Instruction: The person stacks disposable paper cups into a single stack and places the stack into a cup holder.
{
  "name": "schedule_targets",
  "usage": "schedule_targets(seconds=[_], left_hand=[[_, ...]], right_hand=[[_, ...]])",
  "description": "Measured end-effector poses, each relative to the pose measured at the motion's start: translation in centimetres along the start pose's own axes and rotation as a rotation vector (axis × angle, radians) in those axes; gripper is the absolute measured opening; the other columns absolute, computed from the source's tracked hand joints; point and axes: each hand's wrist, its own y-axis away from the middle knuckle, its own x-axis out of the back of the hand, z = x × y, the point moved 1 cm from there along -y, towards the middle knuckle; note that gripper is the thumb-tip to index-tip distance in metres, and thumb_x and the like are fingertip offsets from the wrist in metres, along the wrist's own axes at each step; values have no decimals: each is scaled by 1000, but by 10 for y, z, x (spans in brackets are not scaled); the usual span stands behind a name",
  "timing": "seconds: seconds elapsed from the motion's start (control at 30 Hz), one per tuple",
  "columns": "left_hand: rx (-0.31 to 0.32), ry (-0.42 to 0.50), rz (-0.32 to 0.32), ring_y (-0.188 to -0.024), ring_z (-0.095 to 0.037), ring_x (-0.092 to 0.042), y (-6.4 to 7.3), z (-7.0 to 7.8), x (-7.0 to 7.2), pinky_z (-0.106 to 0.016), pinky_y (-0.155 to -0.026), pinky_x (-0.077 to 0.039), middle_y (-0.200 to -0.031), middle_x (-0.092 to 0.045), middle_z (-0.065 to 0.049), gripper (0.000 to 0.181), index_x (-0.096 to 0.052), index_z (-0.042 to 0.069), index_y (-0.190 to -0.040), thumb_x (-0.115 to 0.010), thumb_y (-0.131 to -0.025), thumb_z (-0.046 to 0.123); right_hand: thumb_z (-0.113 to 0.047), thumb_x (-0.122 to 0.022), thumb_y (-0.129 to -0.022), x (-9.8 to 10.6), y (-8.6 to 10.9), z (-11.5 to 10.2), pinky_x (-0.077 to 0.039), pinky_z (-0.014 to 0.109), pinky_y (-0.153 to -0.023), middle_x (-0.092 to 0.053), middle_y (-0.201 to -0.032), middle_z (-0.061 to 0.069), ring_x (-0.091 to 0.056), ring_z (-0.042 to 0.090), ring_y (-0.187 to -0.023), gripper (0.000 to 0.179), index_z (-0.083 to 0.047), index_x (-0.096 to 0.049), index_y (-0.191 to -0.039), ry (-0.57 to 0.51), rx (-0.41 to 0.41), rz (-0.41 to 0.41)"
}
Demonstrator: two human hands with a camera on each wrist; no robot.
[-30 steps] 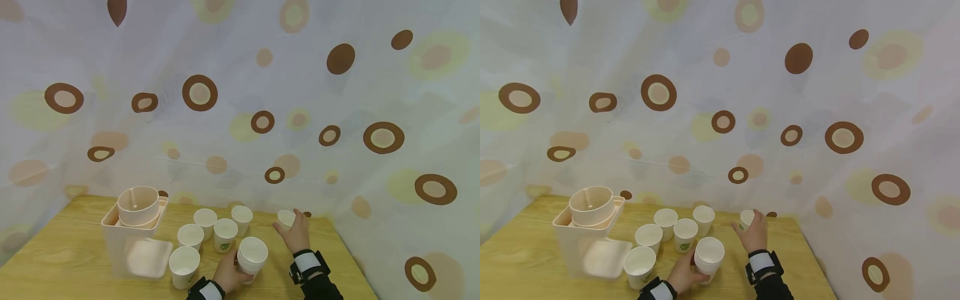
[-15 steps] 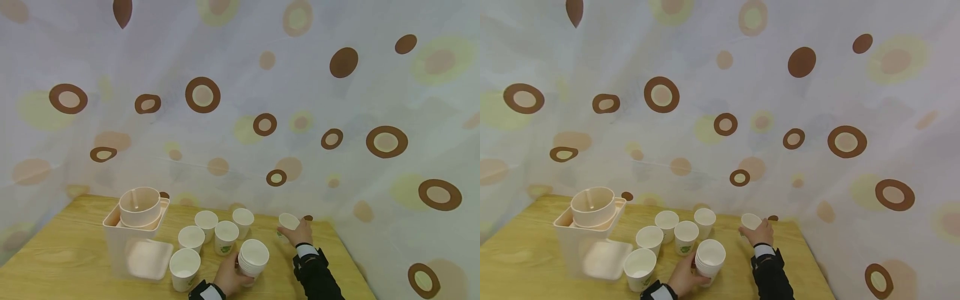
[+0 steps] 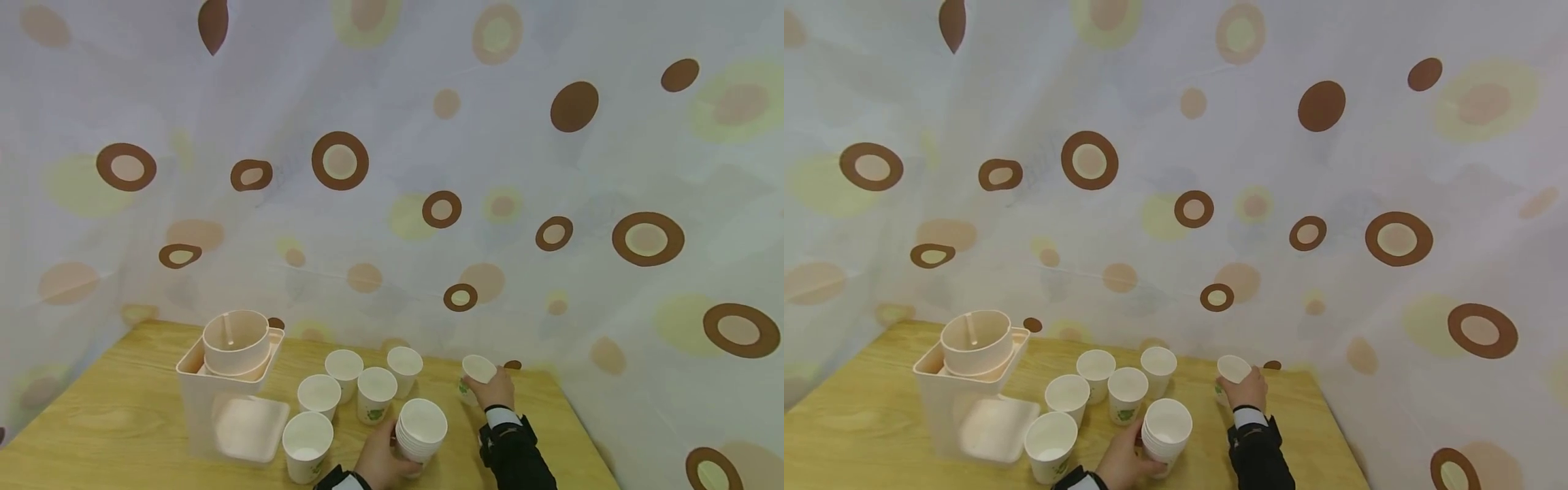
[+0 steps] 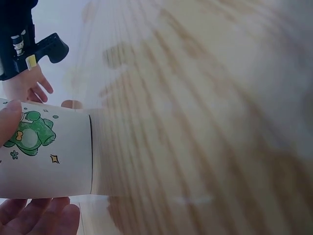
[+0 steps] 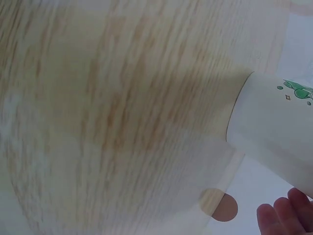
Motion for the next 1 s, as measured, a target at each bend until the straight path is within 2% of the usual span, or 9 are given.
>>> schedule_targets(seconds=[0.13, 0.43, 0.63, 0.87, 1.0], left_hand=[[4, 1, -15, -93, -24, -57, 1, 0, -1, -38, -79, -48, -106, -62, -11, 61, -54, -1, -114, -83, -62, 7], [16, 6, -15, -95, -25, -57, 1, 0, -1, -42, -82, -48, -107, -62, -12, 62, -53, -2, -115, -84, -61, 7], [-8, -24, 10, -96, -27, -58, 0, 1, -2, -41, -81, -49, -108, -62, -13, 66, -52, -3, -118, -83, -61, 8], [6, -22, 10, -96, -28, -58, 1, 1, -2, -44, -82, -49, -107, -62, -14, 64, -53, -3, -117, -83, -62, 8], [-7, -14, 10, -95, -28, -58, 2, 3, -3, -45, -82, -49, -106, -62, -14, 63, -53, -4, -116, -83, -62, 7]], right_hand=[[-24, -70, -78, 2, 3, 2, -44, 61, -89, -50, -116, 38, -51, 52, -106, 66, 19, -42, -121, -16, -7, -2], [-25, -67, -82, 1, 10, 0, -41, 61, -94, -40, -127, 42, -44, 54, -115, 79, 14, -22, -134, -130, -58, -67], [-26, -69, -80, 9, 22, -12, -42, 60, -92, -43, -126, 39, -46, 52, -115, 76, 12, -27, -132, -173, 8, -71], [-25, -72, -78, 18, 41, -29, -45, 58, -89, -47, -124, 38, -50, 51, -112, 75, 11, -31, -128, -145, 114, -61], [-24, -74, -78, 26, 51, -36, -45, 57, -89, -49, -123, 36, -51, 49, -112, 74, 11, -32, -127, -132, 160, -54]])
